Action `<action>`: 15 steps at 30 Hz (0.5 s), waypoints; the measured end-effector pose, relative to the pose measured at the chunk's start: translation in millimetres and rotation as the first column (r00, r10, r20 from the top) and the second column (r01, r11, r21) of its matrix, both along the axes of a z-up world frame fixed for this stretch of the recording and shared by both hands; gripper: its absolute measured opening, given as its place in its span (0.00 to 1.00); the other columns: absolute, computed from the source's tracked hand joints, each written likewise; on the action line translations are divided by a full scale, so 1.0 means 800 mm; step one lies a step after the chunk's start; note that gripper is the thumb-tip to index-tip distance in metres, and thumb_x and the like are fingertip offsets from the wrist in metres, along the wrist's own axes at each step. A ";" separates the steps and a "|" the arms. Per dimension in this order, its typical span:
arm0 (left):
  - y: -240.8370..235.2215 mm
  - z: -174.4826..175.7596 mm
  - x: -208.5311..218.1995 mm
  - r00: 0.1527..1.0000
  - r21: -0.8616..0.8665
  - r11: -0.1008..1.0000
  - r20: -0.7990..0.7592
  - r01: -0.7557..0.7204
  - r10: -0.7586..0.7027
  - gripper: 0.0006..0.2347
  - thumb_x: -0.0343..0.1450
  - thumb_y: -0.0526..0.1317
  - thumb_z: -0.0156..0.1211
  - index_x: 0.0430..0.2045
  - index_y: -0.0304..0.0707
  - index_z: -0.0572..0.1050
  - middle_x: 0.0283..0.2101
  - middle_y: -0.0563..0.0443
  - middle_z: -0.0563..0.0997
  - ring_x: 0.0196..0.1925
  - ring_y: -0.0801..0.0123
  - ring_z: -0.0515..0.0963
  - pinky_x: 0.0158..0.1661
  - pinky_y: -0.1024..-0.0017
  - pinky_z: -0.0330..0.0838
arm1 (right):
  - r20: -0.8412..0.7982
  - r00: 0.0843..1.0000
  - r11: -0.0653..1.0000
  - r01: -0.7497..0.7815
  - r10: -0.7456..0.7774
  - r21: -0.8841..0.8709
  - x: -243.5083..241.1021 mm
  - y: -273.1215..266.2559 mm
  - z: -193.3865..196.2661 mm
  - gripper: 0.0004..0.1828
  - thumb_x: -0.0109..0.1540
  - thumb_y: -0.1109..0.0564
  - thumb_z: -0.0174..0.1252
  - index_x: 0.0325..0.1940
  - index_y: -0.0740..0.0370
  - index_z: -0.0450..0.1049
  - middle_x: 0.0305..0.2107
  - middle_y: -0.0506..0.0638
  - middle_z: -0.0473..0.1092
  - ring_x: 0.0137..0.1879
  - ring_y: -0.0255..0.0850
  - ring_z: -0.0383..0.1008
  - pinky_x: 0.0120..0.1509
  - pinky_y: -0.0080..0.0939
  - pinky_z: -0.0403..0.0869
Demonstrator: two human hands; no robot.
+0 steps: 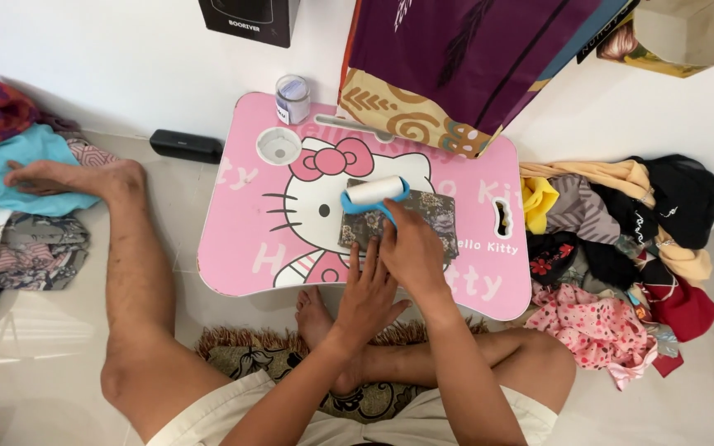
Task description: The person sits on the floor and uses a lint roller to clean a patterned cloth on a Hello Kitty tray. They fold the cloth, place a label on it, and then put it into a clear plastic bag.
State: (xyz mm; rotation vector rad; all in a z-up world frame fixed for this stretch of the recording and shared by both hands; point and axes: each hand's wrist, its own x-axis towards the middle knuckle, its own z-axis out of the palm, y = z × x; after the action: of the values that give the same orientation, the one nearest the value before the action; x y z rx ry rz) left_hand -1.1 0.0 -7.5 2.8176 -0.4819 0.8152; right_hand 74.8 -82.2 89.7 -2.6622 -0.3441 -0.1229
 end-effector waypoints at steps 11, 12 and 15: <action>0.003 -0.040 0.015 0.995 0.053 0.999 0.097 -0.004 -0.001 0.52 0.53 0.69 0.66 0.70 0.38 0.57 0.71 0.31 0.60 0.73 0.39 0.58 0.69 0.36 0.49 | 0.205 0.977 0.859 -0.153 0.057 0.488 0.023 -0.060 0.011 0.23 0.69 0.49 0.51 0.68 0.55 0.71 0.47 0.50 0.77 0.33 0.37 0.74 0.37 0.40 0.70; -0.001 -0.059 0.023 0.992 0.056 0.998 0.126 0.011 -0.018 0.52 0.53 0.69 0.66 0.70 0.38 0.57 0.71 0.31 0.60 0.73 0.39 0.58 0.69 0.36 0.49 | 0.234 0.971 0.861 -0.153 0.040 0.486 0.025 -0.080 0.023 0.23 0.69 0.49 0.51 0.68 0.55 0.71 0.47 0.50 0.77 0.33 0.37 0.74 0.37 0.40 0.70; -0.011 -0.099 0.050 0.984 -0.001 0.998 0.167 -0.061 0.061 0.41 0.70 0.77 0.26 0.65 0.50 0.67 0.63 0.42 0.71 0.65 0.46 0.69 0.62 0.37 0.60 | 0.508 0.856 0.820 -0.224 -0.094 0.528 0.039 -0.146 0.056 0.18 0.67 0.56 0.57 0.61 0.60 0.76 0.49 0.50 0.78 0.50 0.37 0.78 0.50 0.37 0.74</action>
State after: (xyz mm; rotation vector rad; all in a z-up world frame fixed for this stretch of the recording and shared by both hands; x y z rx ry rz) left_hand 39.0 -8.6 -86.8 2.7935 -0.4225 1.0696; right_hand 105.9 -198.8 134.4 -1.9685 -0.4800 -0.8034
